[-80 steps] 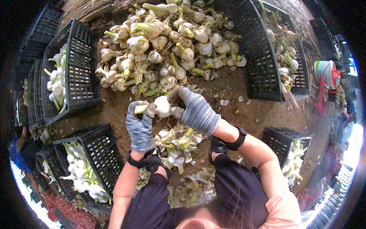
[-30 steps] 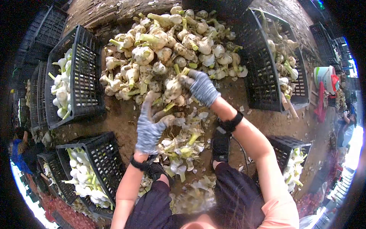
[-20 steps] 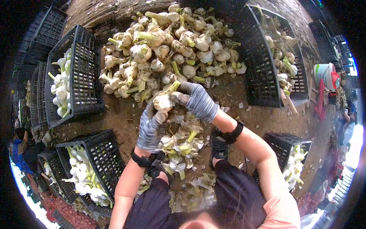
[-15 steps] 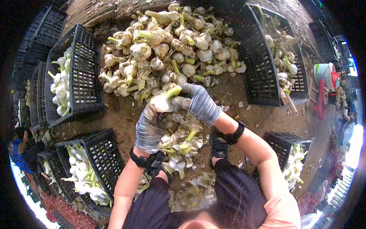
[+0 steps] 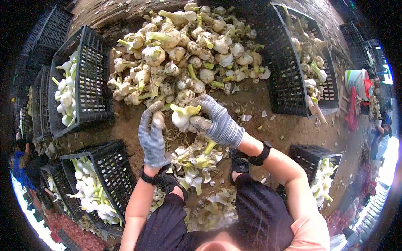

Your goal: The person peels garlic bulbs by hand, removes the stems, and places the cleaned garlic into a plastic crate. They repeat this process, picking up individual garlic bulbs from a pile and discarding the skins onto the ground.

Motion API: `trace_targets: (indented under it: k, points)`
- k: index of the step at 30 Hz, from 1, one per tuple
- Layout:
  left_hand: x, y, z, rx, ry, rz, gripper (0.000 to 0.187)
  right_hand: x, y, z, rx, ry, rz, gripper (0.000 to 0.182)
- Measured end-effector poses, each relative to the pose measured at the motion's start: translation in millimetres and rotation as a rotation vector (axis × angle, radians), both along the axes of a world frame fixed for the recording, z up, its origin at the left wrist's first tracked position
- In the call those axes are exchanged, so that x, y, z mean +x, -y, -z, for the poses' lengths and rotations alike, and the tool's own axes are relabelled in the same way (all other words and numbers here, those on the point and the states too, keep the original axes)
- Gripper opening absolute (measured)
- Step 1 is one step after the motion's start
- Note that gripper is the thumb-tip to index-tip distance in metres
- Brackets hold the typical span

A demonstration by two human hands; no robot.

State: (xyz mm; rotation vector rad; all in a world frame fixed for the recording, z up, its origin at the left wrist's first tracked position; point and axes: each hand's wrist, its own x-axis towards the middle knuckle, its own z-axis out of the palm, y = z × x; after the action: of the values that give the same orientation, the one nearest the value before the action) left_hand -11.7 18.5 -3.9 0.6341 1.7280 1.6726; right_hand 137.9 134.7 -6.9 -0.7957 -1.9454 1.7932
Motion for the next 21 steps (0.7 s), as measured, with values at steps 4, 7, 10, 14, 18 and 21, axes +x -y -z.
trace_targets:
  k: [4, 7, 10, 14, 18, 21]
  points:
    - [3, -7, -17, 0.018, -0.446, 0.213, 0.028, -5, 4, -5, 0.416, -0.043, -0.039, 0.028]
    - [-5, -9, 2, -0.035, -0.295, 0.313, 0.025, -2, 7, -10, 0.458, 0.056, -0.055, 0.023]
    - [-4, -5, 13, -0.024, -0.004, 0.305, 0.022, -1, 10, -5, 0.044, 0.121, 0.076, 0.020]
    - [-3, 0, 10, -0.023, 0.180, 0.298, 0.016, -4, 4, -1, -0.141, 0.083, 0.169, 0.026]
    - [-7, 7, 11, 0.122, 0.185, 0.385, 0.023, 1, -22, 38, 0.865, 0.030, -0.111, 0.025]
    - [-9, 8, 8, 0.155, 0.363, 0.379, 0.025, -6, -8, 20, -0.482, 0.248, 0.138, 0.025]
